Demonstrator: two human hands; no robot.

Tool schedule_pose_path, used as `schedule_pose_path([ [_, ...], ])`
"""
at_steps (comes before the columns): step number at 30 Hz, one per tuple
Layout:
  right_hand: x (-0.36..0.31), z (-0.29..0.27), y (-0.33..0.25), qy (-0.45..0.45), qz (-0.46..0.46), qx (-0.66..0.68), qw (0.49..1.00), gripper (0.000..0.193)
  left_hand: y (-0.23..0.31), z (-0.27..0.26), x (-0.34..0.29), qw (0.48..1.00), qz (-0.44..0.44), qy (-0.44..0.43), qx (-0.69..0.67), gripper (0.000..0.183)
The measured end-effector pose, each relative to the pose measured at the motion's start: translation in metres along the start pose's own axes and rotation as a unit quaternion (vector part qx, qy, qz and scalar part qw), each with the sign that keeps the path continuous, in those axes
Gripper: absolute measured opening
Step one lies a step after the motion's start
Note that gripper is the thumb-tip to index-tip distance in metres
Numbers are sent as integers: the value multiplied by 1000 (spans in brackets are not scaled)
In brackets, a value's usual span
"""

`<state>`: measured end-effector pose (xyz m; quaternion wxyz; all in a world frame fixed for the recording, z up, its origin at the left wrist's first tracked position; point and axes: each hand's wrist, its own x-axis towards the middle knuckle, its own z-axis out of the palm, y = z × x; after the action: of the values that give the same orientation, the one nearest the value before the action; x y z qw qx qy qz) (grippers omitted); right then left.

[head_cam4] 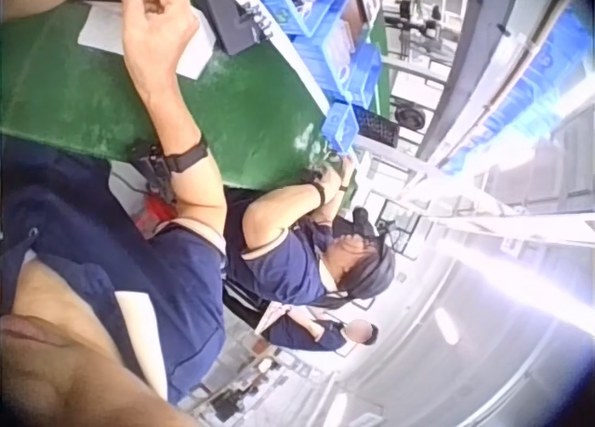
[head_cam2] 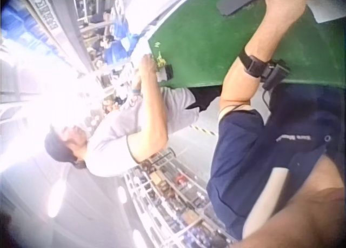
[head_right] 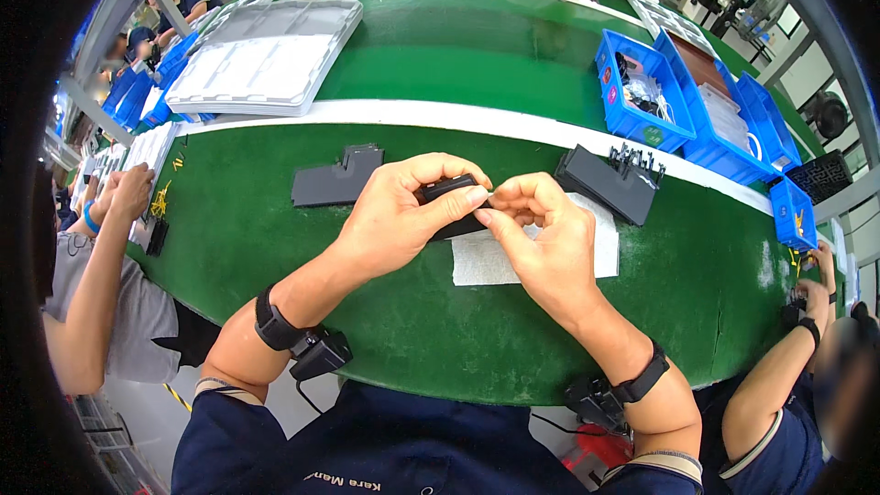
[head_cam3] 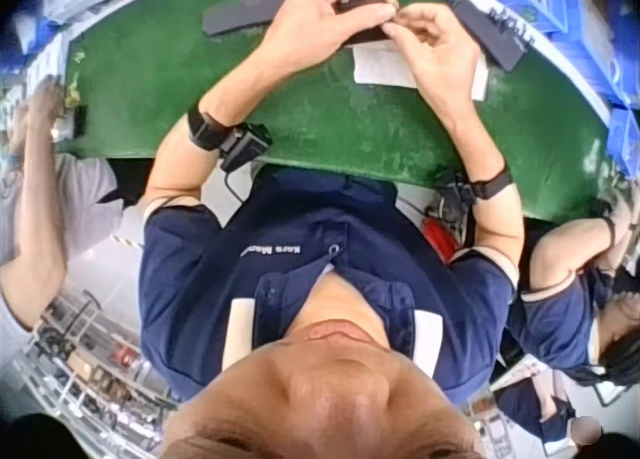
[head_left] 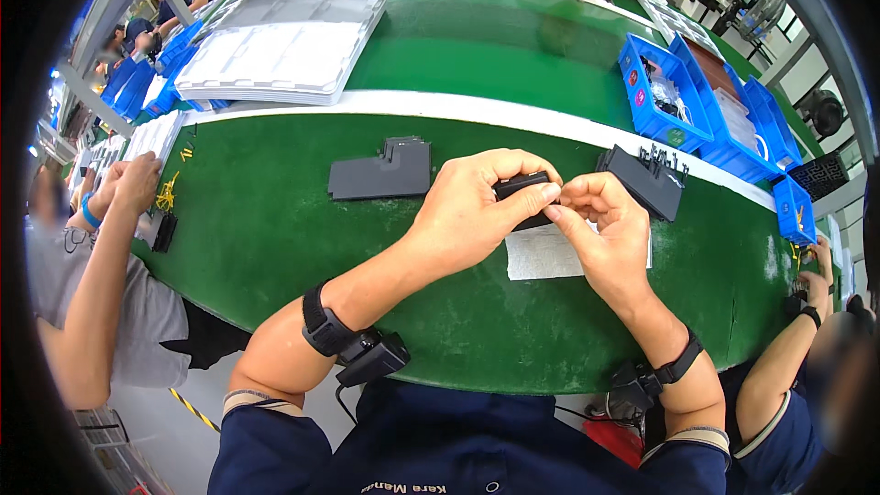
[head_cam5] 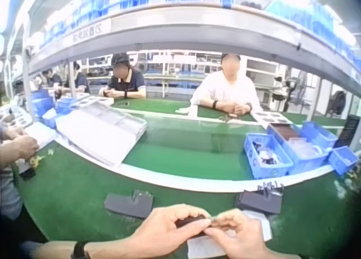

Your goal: Assembling black plastic components and inserting small parts at a manufacturing workbench.

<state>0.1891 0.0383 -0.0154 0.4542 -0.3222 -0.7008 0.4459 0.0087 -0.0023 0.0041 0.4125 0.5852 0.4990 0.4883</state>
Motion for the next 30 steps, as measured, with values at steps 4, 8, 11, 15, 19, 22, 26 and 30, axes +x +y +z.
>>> schedule_pose_path([
  [4, 0, 0, 0, 3, -4, -21, 1000, 15, 1, 0, -1, 999, 14, 27, 20, 18],
  [8, -2, -3, 1, -6, 22, -16, 1000, 13, -1, 2, -2, 998, 39, 38, 27, 18],
  [11, 1, -4, 1, -25, 40, 11, 999, 11, 3, -1, 0, 998, 19, 28, 50, 19],
  [15, 6, -13, 4, -133, 132, 129, 974, 11, 6, -7, 0, 998, 6, -7, 57, 22],
  [19, 6, -11, -4, -151, 150, 100, 972, 15, -7, -27, 8, 998, -11, -30, 45, 23],
  [22, 10, -13, -11, -105, -27, -145, 983, 19, -13, -60, 18, 997, -23, -12, 74, 15],
  [26, 28, -38, -1, -4, -210, -413, 886, 34, -19, -101, 20, 961, -45, 45, 270, 17],
  [30, 35, -69, 14, 18, -200, -501, 842, 35, -33, -98, 26, 912, 56, 95, 394, 23],
])
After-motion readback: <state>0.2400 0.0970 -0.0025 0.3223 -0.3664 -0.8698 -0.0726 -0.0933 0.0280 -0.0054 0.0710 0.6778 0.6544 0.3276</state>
